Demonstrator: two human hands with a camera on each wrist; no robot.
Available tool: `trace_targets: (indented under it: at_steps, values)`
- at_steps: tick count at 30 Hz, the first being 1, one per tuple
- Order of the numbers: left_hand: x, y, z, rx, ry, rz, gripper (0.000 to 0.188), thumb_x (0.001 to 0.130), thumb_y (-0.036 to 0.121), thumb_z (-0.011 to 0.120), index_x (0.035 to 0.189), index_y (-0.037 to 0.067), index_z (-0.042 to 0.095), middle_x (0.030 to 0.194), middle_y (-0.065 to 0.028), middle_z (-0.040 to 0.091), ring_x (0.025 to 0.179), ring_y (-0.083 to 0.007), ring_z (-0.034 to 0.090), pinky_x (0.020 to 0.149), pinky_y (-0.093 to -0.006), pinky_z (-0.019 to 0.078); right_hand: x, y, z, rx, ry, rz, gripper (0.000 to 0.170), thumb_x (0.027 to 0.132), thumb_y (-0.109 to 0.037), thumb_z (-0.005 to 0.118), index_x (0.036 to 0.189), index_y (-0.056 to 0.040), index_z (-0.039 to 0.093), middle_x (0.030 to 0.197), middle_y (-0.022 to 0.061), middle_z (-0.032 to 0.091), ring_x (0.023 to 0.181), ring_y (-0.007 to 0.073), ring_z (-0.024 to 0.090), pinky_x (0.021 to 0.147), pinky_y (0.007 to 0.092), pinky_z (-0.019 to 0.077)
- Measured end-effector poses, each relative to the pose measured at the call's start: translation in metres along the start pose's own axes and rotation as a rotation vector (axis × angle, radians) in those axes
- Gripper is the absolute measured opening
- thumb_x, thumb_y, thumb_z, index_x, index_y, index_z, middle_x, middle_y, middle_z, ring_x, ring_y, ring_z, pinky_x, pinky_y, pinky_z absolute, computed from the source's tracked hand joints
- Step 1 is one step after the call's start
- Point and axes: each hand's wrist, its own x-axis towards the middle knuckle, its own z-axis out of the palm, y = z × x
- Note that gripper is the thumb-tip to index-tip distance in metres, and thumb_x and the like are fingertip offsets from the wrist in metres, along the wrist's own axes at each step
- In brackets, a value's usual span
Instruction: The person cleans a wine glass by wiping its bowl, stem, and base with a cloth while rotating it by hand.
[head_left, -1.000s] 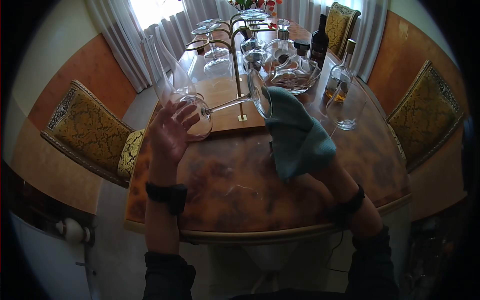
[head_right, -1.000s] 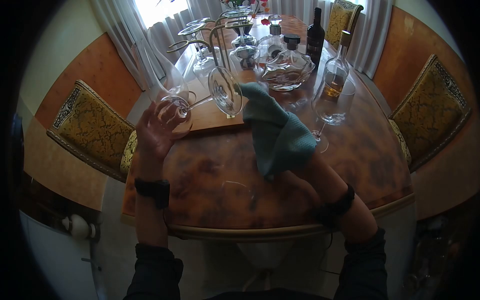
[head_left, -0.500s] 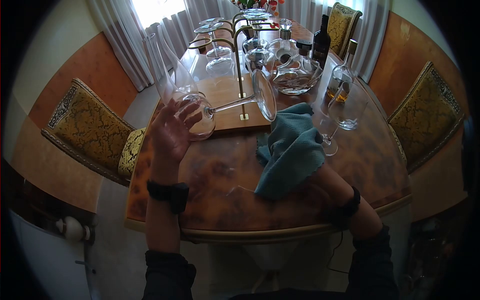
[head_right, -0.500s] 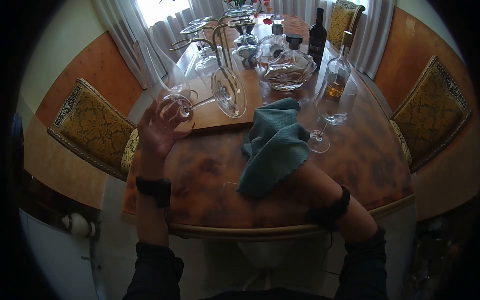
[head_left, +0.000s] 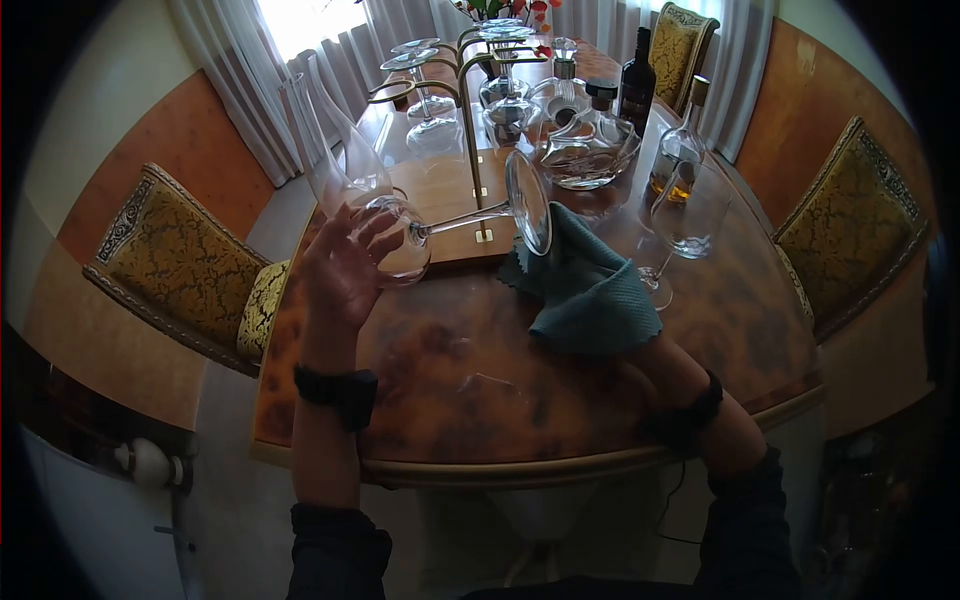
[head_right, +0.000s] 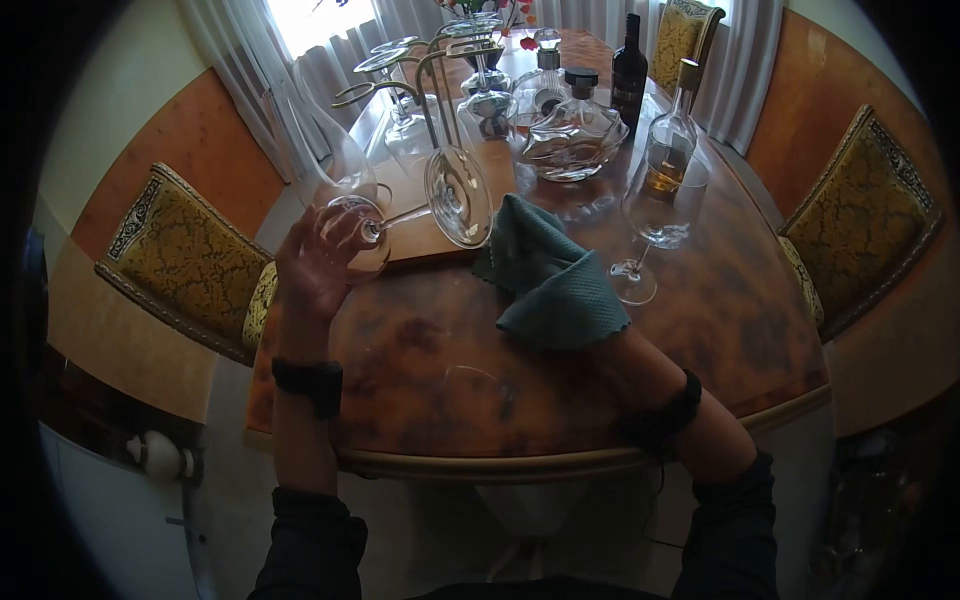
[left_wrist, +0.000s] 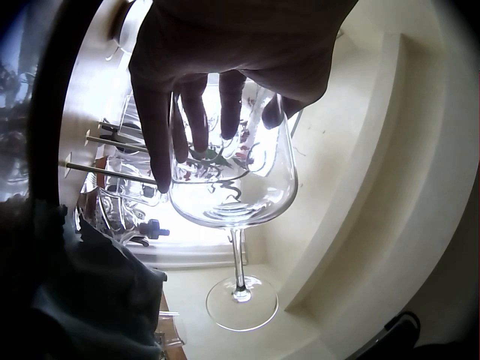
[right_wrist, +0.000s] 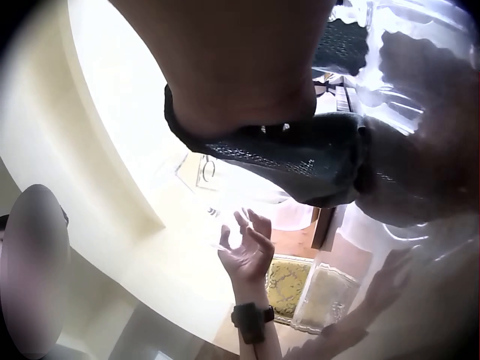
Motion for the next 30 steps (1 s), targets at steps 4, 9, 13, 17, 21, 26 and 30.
trace_targets:
  at_steps: [4,9,13,17,21,26,30]
  values:
    - [-0.003,0.002,0.005,0.002,-0.019,-0.019,0.030,0.093,0.033,0.061,0.114,0.012,0.060,0.111,-0.0156,0.067,0.096,-0.0303,0.067,0.071,-0.0560,0.0571,0.008,-0.009,-0.037,-1.120,-0.616,-0.274,0.029,0.068,0.000,0.079,0.096,-0.0008,0.070,0.099,0.0112,0.065,0.093,0.0207,0.062,0.078,0.0339,0.0523]
    - [-0.002,0.002,0.002,0.006,-0.041,-0.027,0.031,0.093,0.033,0.061,0.116,0.011,0.060,0.110,-0.0147,0.067,0.096,-0.0297,0.067,0.071,-0.0558,0.0570,0.000,-0.013,-0.023,-0.555,-0.453,-0.120,0.019,0.067,0.002,0.075,0.084,-0.0033,0.069,0.092,0.0104,0.064,0.087,0.0233,0.061,0.072,0.0315,0.0509]
    - [-0.003,0.001,0.004,0.000,-0.031,-0.017,0.032,0.094,0.033,0.060,0.117,0.011,0.060,0.111,-0.0144,0.067,0.096,-0.0298,0.067,0.071,-0.0561,0.0574,0.002,-0.053,-0.005,-0.468,-0.358,-0.108,0.024,0.071,0.000,0.073,0.094,-0.0023,0.064,0.094,0.0102,0.062,0.086,0.0250,0.060,0.073,0.0325,0.0507]
    - [-0.002,0.000,0.003,0.002,-0.055,-0.017,0.033,0.095,0.034,0.059,0.118,0.011,0.059,0.110,-0.0144,0.068,0.097,-0.0306,0.068,0.072,-0.0597,0.0577,-0.008,-0.025,-0.017,-0.187,-0.233,0.074,0.026,0.077,-0.002,0.069,0.102,-0.0029,0.063,0.099,0.0107,0.063,0.090,0.0271,0.061,0.077,0.0331,0.0518]
    - [-0.004,0.001,0.006,0.011,-0.117,-0.076,0.033,0.095,0.034,0.058,0.119,0.011,0.057,0.111,-0.0154,0.067,0.098,-0.0317,0.069,0.073,-0.0629,0.0575,-0.003,-0.011,-0.016,-0.694,-0.368,-0.193,0.025,0.087,-0.003,0.066,0.112,-0.0033,0.064,0.110,0.0079,0.065,0.096,0.0198,0.063,0.083,0.0302,0.0529]
    - [-0.006,-0.001,0.012,0.078,-0.083,-0.125,0.037,0.096,0.036,0.057,0.122,0.010,0.055,0.112,-0.0164,0.067,0.098,-0.0319,0.068,0.072,-0.0625,0.0577,-0.010,-0.035,-0.008,-0.457,-0.316,-0.074,0.034,0.090,-0.004,0.067,0.122,-0.0022,0.059,0.117,0.0078,0.065,0.102,0.0179,0.063,0.090,0.0303,0.0524]
    - [-0.006,-0.006,0.015,0.219,-0.034,-0.049,0.039,0.096,0.036,0.057,0.122,0.007,0.055,0.110,-0.0168,0.066,0.096,-0.0309,0.069,0.069,-0.0558,0.0603,-0.022,-0.032,-0.009,-0.282,-0.244,0.033,0.033,0.094,-0.011,0.064,0.125,-0.0020,0.057,0.119,0.0097,0.065,0.104,0.0205,0.064,0.094,0.0334,0.0522]
